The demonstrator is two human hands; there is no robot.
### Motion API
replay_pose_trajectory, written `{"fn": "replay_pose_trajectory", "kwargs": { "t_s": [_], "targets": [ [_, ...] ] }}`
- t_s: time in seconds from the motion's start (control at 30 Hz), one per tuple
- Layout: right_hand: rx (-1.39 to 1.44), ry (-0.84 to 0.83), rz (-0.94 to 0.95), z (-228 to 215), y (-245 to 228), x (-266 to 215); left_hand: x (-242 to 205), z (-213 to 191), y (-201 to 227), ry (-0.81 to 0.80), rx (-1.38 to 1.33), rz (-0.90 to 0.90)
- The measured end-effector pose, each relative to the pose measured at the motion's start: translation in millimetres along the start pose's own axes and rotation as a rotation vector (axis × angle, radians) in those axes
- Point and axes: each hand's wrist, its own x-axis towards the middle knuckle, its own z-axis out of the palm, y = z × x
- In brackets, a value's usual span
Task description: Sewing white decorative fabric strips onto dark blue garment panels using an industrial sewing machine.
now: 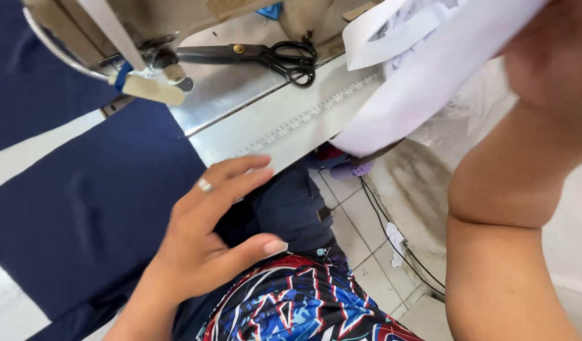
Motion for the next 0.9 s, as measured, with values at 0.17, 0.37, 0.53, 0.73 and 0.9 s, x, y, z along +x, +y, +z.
{"fn": "replay_pose_trajectory", "kwargs": {
  "t_s": [0.17, 0.37, 0.53, 0.73, 0.9],
  "targets": [
    [0.208, -0.065, -0.069, 49, -44, -14, 24, 11, 9, -0.026, -0.372, -0.129],
    [0.343, -0.185, -0.162, 81, -75, -17, 27, 32, -7, 0.117, -0.636, -0.110],
    [0.889, -0.183, -0.039, 91, -35, -32, -24, 8, -1, 0.198, -0.380, -0.191],
    [1.464, -0.064, 0.391, 99, 45, -55, -104, -35, -8, 0.072, -0.218, -0.262],
    [1.511, 0.121, 0.455, 93, 82, -67, -125, -44, -27, -0.106, -0.024, -0.336]
  ]
}}
